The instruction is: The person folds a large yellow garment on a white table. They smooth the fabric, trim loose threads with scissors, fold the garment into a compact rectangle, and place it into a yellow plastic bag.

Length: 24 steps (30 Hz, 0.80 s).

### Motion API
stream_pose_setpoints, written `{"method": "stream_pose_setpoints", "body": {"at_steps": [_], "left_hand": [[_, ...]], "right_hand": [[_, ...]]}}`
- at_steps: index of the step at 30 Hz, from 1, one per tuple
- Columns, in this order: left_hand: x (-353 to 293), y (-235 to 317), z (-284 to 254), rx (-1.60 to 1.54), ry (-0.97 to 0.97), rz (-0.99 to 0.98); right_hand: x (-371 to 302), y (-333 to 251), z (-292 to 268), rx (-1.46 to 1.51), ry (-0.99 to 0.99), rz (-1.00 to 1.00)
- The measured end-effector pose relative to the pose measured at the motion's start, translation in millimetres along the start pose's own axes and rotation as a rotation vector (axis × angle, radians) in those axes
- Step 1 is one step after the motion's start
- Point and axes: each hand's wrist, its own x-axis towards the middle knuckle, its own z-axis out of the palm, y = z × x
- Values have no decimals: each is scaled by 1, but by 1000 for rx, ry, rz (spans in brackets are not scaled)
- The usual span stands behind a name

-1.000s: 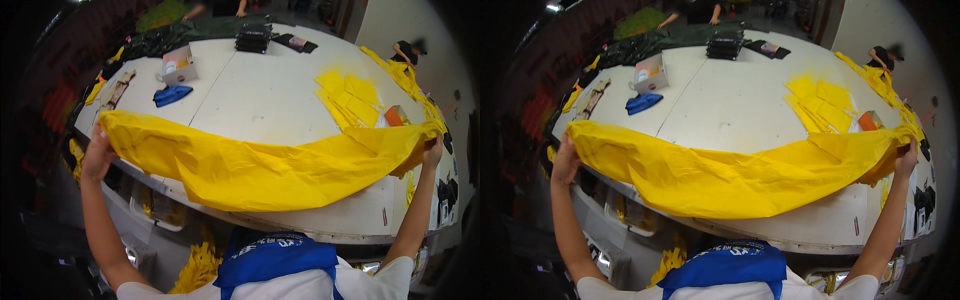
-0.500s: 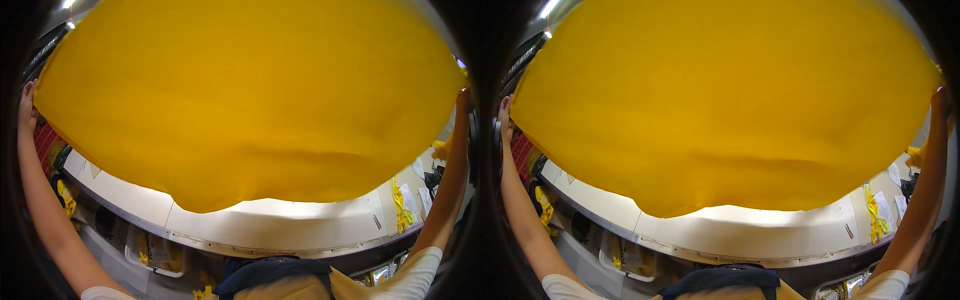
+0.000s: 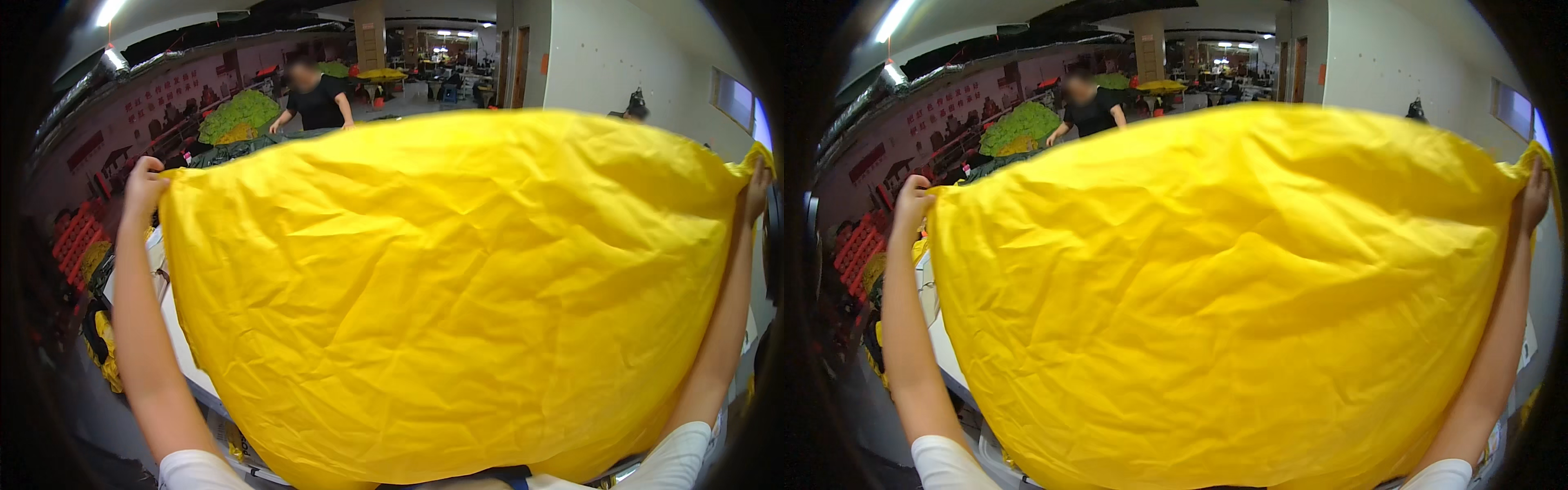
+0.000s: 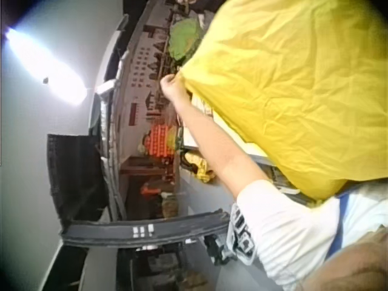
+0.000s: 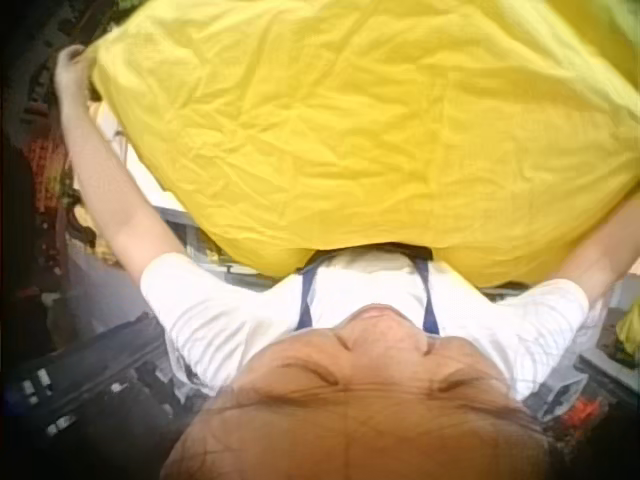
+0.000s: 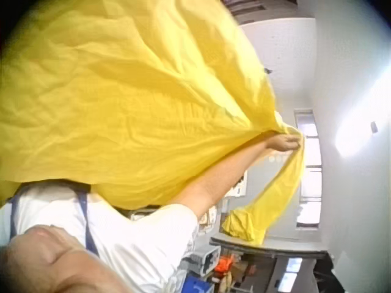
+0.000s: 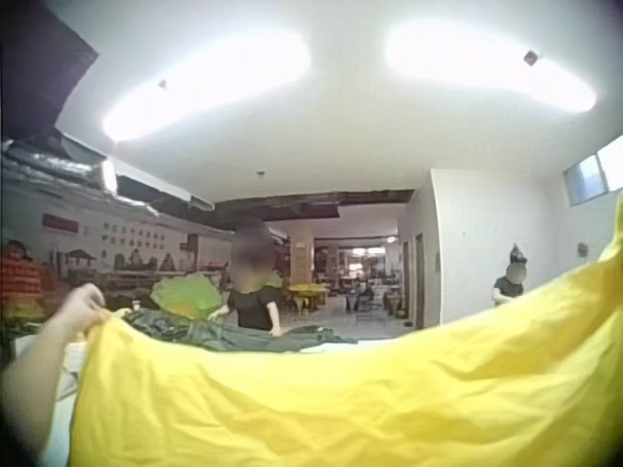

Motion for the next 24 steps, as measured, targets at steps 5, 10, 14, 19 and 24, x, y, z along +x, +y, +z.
{"method": "stream_pose_setpoints", "body": {"at_steps": [5, 10, 14, 19, 24], "left_hand": [[32, -24, 208, 51, -63, 56], [-73, 15, 366, 182, -710, -98], [-181, -142, 370, 228, -544, -104], [-354, -150, 284, -163, -619, -1104], [-424, -76, 296, -264, -724, -1080]], "right_hand": [[-167, -16, 171, 14, -675, 234], [-358, -77, 182, -210, -1712, 122], [-451, -109, 74, 49, -1800, 51], [-484, -56, -89, 8, -1790, 250], [-537, 42, -259, 56, -1652, 458]]}}
